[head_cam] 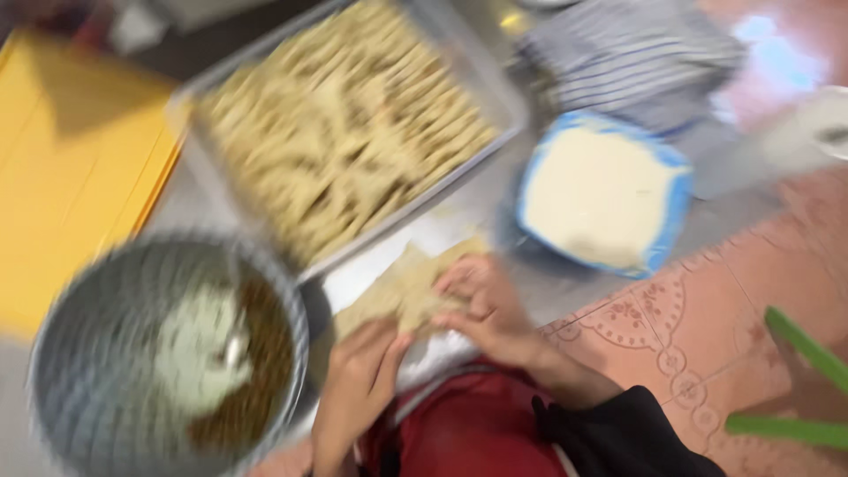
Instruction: The person folds flatbread into a cone, fills it with a vegetable mixture from a bowl using a spoon, applies a white paste to the edges, and seals the pastry. The finished samosas are placed into a large tray.
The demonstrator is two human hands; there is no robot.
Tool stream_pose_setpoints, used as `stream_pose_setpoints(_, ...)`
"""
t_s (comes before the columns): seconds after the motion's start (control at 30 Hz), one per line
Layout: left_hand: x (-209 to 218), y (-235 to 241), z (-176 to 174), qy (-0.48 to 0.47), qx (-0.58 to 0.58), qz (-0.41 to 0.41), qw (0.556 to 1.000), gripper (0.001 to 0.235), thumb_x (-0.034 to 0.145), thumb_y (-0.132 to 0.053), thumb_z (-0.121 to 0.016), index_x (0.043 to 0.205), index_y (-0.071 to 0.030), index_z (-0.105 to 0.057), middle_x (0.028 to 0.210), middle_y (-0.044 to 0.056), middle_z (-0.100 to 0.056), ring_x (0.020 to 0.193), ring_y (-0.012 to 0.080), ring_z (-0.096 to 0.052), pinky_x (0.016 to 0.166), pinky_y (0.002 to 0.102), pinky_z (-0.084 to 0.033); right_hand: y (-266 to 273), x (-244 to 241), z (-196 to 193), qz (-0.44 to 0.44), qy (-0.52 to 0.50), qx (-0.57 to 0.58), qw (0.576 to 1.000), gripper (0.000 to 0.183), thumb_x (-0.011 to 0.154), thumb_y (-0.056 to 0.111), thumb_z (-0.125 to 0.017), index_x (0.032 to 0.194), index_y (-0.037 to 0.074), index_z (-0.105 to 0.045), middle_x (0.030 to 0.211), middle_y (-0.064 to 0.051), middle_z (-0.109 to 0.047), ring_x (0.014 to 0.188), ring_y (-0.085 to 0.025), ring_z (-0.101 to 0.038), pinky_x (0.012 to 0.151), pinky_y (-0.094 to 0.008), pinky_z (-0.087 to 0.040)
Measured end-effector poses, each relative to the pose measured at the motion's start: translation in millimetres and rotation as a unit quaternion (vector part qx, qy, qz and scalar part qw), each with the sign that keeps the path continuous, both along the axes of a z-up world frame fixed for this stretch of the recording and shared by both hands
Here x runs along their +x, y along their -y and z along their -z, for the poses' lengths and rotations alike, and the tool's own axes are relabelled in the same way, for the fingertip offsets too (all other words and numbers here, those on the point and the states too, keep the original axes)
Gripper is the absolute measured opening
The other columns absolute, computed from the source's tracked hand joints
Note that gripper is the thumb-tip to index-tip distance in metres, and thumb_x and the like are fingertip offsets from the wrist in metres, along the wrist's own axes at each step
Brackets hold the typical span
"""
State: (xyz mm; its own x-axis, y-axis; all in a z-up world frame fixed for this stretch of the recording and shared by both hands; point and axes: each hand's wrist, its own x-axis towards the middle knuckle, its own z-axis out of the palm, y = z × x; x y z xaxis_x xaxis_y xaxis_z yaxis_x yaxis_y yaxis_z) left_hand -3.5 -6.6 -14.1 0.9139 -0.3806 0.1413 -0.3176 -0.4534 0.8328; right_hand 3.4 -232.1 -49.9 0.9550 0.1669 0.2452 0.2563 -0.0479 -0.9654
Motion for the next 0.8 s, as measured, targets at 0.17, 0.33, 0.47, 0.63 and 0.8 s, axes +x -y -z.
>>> stream_pose_setpoints(0.17, 29.3, 9.0, 47.4, -0.214, -0.019, 0.089, 0.973, 0.082, 0.068, -0.017, -0.096, 0.141, -0.009, -0.060, 0.090, 0.010, -0.078, 0.085, 0.0157, -0.074, 0.081, 0.030, -0.060, 42.4, -18.6, -3.7, -0.134, 0.064, -0.101, 0.984, 0.028, 0.101, 0.003, -0.066, 0.127, 0.003, -0.058, 0.117, -0.010, -0.068, 0.100, -0.025, -0.076, 0.087, -0.032, -0.063)
stream_pose_setpoints(0.33, 44.0, 26.8, 92.3, -0.181, 0.011, 0.281, 0.942, 0.052, 0.074, -0.006, -0.095, 0.122, -0.007, -0.074, 0.099, 0.010, -0.084, 0.090, 0.0112, -0.076, 0.076, 0.030, -0.061, 55.8, -14.9, -9.5, -0.185, 0.035, -0.405, 0.895, 0.034, 0.111, 0.029, -0.059, 0.136, 0.007, -0.056, 0.134, -0.015, -0.061, 0.083, -0.026, -0.071, 0.069, -0.039, -0.058)
stream_pose_setpoints(0.47, 27.2, 32.3, 116.6, -0.301, 0.107, 0.144, 0.937, 0.057, 0.078, -0.006, -0.089, 0.131, -0.007, -0.068, 0.100, 0.013, -0.078, 0.089, 0.0241, -0.070, 0.080, 0.035, -0.059, 125.5, 26.4, 5.2, 0.184, 0.069, -0.494, 0.847, 0.066, 0.089, 0.053, -0.067, 0.139, 0.010, -0.061, 0.153, -0.024, -0.045, 0.141, -0.040, -0.037, 0.114, -0.059, -0.031)
stream_pose_setpoints(0.63, 15.0, 35.2, 129.8, -0.269, -0.209, 0.045, 0.939, 0.063, 0.070, 0.013, -0.083, 0.126, 0.008, -0.054, 0.108, 0.020, -0.077, 0.102, 0.0237, -0.075, 0.086, 0.034, -0.061, 181.6, 41.0, 4.2, 0.059, -0.078, -0.528, 0.843, 0.060, 0.102, 0.058, -0.047, 0.128, 0.008, -0.066, 0.169, -0.010, -0.024, 0.156, -0.033, -0.008, 0.119, -0.063, -0.008)
stream_pose_setpoints(0.8, 8.1, 44.8, 118.4, -0.235, -0.235, -0.023, 0.943, 0.076, 0.069, 0.012, -0.080, 0.136, 0.004, -0.046, 0.111, 0.022, -0.075, 0.104, 0.0248, -0.075, 0.087, 0.035, -0.062, 171.5, 10.6, -12.7, 0.156, 0.014, -0.553, 0.819, 0.057, 0.097, 0.057, -0.049, 0.115, 0.011, -0.078, 0.163, -0.010, -0.032, 0.152, -0.030, -0.021, 0.120, -0.065, -0.012)
